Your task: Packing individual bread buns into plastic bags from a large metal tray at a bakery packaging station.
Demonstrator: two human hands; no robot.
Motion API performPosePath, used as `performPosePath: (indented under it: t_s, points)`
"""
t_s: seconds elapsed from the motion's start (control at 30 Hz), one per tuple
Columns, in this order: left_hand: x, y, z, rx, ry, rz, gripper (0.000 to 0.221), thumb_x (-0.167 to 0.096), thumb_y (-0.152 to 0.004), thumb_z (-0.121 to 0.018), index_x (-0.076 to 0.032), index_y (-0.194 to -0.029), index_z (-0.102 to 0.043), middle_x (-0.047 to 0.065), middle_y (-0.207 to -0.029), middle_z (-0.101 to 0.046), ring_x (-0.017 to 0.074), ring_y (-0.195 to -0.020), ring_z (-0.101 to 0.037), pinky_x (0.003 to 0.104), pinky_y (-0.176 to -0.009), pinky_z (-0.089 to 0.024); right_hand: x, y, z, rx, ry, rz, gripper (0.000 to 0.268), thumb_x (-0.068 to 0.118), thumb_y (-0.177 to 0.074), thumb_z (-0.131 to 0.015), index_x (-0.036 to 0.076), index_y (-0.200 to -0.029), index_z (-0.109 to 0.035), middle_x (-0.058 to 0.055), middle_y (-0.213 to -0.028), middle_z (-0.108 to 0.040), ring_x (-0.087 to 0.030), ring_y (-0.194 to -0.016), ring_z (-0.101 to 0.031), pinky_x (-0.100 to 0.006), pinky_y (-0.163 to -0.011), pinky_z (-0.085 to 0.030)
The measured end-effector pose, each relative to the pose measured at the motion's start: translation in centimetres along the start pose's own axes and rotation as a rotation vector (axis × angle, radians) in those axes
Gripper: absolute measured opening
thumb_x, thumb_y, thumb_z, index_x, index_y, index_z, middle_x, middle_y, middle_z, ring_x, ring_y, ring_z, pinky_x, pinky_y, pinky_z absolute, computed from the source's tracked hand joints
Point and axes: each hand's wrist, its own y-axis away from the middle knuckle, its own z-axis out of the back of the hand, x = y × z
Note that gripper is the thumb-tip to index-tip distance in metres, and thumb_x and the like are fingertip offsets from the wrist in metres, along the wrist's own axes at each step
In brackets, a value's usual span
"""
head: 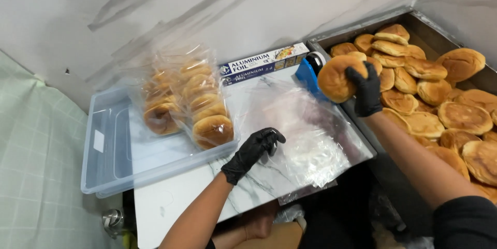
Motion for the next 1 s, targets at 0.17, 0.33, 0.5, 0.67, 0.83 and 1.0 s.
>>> performPosePath:
  t_s: [0.17, 0.33, 0.5, 0.67, 0.83, 1.0]
  points:
    - [-0.9, 0.1, -0.1, -0.052, 0.079, 0.109, 0.023, -0.022, -0.104, -0.06, -0.001, -0.104, -0.068, 0.009, -0.056, -0.058, 0.0133, -0.053, -0.057, 0.02, -0.05, -0.045, 7.8, 9.1, -8.7, 0.367, -0.177, -0.381, 0.055, 0.012, -0.078, -0.085, 0.016, -0.128, -0.061, -0.007, -0.103, -0.069, -0.02, -0.078, -0.071, -0.03, -0.065, -0.062]
    - [-3.4, -0.3, -1.2, -0.109, 0.12, 0.206, 0.018, -0.019, -0.099, -0.066, -0.001, -0.102, -0.069, 0.007, -0.054, -0.057, 0.011, -0.05, -0.055, 0.018, -0.043, -0.042, 5.0, 10.6, -7.3, 0.525, -0.144, -0.455, 0.059, 0.009, -0.081, -0.082, 0.014, -0.134, -0.055, -0.012, -0.106, -0.069, -0.025, -0.079, -0.072, -0.036, -0.063, -0.064]
    - [-4.9, 0.3, -2.2, -0.087, 0.169, 0.255, 0.014, -0.016, -0.093, -0.072, -0.004, -0.098, -0.072, 0.007, -0.052, -0.055, 0.01, -0.044, -0.053, 0.016, -0.038, -0.041, 4.8, 10.5, -6.5, 0.627, -0.026, -0.39, 0.067, 0.015, -0.084, -0.079, 0.016, -0.145, -0.05, -0.011, -0.118, -0.061, -0.023, -0.092, -0.067, -0.039, -0.073, -0.063]
    - [-6.2, 0.0, -2.2, -0.069, 0.088, 0.146, 0.017, -0.016, -0.094, -0.07, -0.002, -0.101, -0.077, 0.006, -0.055, -0.058, 0.0083, -0.053, -0.052, 0.018, -0.056, -0.043, 5.5, 11.4, -6.4, 0.72, -0.167, -0.479, 0.064, 0.008, -0.087, -0.074, 0.013, -0.146, -0.051, -0.015, -0.116, -0.066, -0.026, -0.093, -0.07, -0.041, -0.076, -0.064]
    - [-3.1, -0.3, -1.1, -0.133, 0.097, 0.103, 0.013, -0.014, -0.096, -0.069, -0.003, -0.099, -0.076, 0.005, -0.064, -0.064, 0.0064, -0.058, -0.054, 0.019, -0.061, -0.045, 5.4, 11.0, -6.2, 0.754, -0.187, -0.476, 0.064, 0.008, -0.089, -0.071, 0.014, -0.149, -0.049, -0.014, -0.118, -0.067, -0.024, -0.095, -0.07, -0.04, -0.078, -0.063]
    - [2.5, -0.7, 0.1, -0.14, 0.04, 0.087, 0.009, -0.014, -0.097, -0.07, -0.006, -0.1, -0.073, 0.005, -0.075, -0.07, 0.0079, -0.066, -0.061, 0.02, -0.067, -0.051, 6.6, 10.8, -5.7, 0.807, -0.115, -0.408, 0.063, 0.01, -0.09, -0.07, 0.013, -0.15, -0.049, -0.012, -0.128, -0.064, -0.022, -0.108, -0.065, -0.041, -0.088, -0.06]
